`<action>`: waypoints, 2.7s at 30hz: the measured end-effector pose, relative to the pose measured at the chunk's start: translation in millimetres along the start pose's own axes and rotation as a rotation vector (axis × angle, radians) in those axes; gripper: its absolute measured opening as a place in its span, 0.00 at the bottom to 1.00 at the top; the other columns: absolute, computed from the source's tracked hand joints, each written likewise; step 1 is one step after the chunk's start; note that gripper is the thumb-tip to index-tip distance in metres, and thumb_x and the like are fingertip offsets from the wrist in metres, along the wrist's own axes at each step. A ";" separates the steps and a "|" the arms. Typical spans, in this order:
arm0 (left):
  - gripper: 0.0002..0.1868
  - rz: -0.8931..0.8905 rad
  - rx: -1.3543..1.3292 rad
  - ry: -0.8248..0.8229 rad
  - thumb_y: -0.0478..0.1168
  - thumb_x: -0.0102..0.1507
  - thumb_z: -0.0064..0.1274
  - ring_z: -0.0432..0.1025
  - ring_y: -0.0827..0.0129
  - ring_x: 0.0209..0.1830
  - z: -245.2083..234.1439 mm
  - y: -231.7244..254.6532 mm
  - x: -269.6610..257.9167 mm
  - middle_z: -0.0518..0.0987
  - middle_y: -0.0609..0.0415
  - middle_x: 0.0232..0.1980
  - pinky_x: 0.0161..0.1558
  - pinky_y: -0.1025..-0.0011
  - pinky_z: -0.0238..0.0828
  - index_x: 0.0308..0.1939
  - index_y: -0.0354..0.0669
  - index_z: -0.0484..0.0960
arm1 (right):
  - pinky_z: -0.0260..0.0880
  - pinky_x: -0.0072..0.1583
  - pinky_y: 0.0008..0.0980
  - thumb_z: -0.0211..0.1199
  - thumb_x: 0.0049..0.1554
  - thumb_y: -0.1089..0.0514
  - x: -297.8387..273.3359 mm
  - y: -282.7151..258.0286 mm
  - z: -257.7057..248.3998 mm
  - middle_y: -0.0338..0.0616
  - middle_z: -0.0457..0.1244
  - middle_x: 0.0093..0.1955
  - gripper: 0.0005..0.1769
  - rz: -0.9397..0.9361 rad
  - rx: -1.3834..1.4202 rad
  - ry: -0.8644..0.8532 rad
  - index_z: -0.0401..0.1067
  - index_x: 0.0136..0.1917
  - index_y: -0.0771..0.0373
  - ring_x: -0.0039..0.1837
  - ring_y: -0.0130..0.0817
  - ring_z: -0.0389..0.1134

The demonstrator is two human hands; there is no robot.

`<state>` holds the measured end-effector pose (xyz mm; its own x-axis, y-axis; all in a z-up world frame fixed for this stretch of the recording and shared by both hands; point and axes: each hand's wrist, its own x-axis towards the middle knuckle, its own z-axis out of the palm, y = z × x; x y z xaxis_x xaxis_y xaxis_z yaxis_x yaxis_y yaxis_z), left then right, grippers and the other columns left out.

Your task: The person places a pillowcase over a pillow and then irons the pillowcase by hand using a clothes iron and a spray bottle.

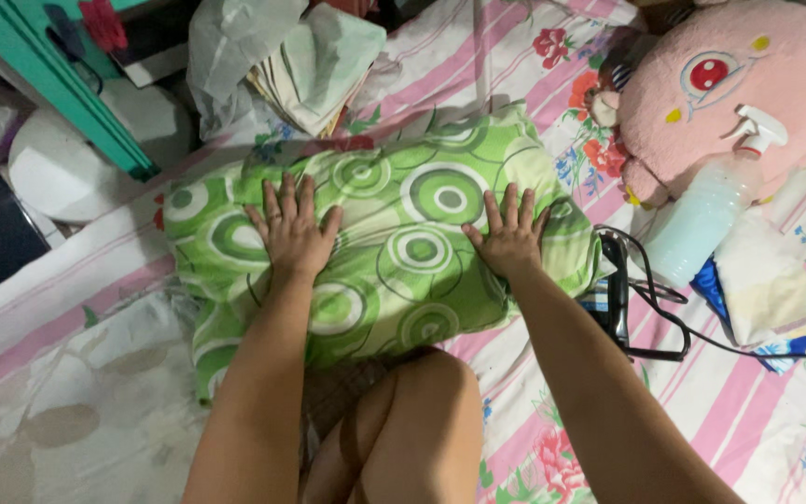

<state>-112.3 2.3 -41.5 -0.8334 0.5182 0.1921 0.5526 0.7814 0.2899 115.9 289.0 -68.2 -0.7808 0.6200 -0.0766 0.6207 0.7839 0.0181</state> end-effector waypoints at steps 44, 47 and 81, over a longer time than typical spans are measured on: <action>0.39 0.241 0.054 0.242 0.71 0.66 0.42 0.46 0.48 0.83 86.9 129.0 -91.7 0.60 0.49 0.81 0.75 0.30 0.30 0.76 0.58 0.70 | 0.62 0.70 0.52 0.82 0.41 0.33 61.4 347.9 18.1 0.60 0.51 0.74 0.76 1.118 0.654 0.454 0.36 0.82 0.65 0.73 0.60 0.58; 0.40 0.227 0.085 0.187 0.71 0.65 0.42 0.46 0.49 0.83 90.2 131.1 -90.4 0.60 0.50 0.81 0.74 0.31 0.30 0.75 0.59 0.69 | 0.67 0.66 0.53 0.83 0.40 0.38 49.0 340.8 1.7 0.56 0.50 0.74 0.70 1.099 0.690 0.448 0.42 0.79 0.64 0.71 0.61 0.59; 0.61 0.477 -1.205 -0.538 0.50 0.43 0.79 0.76 0.55 0.60 -124.1 178.8 -328.6 0.75 0.38 0.63 0.57 0.62 0.77 0.69 0.29 0.56 | 0.75 0.60 0.39 0.69 0.53 0.62 -292.7 -4.7 -254.8 0.47 0.71 0.56 0.33 -0.442 1.366 -0.186 0.65 0.71 0.66 0.58 0.34 0.74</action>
<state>260.4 -71.4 63.6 -0.3144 0.9279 0.2006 0.2108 -0.1377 0.9678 323.4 112.3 208.2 -0.9687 0.2436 0.0480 0.0010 0.1975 -0.9803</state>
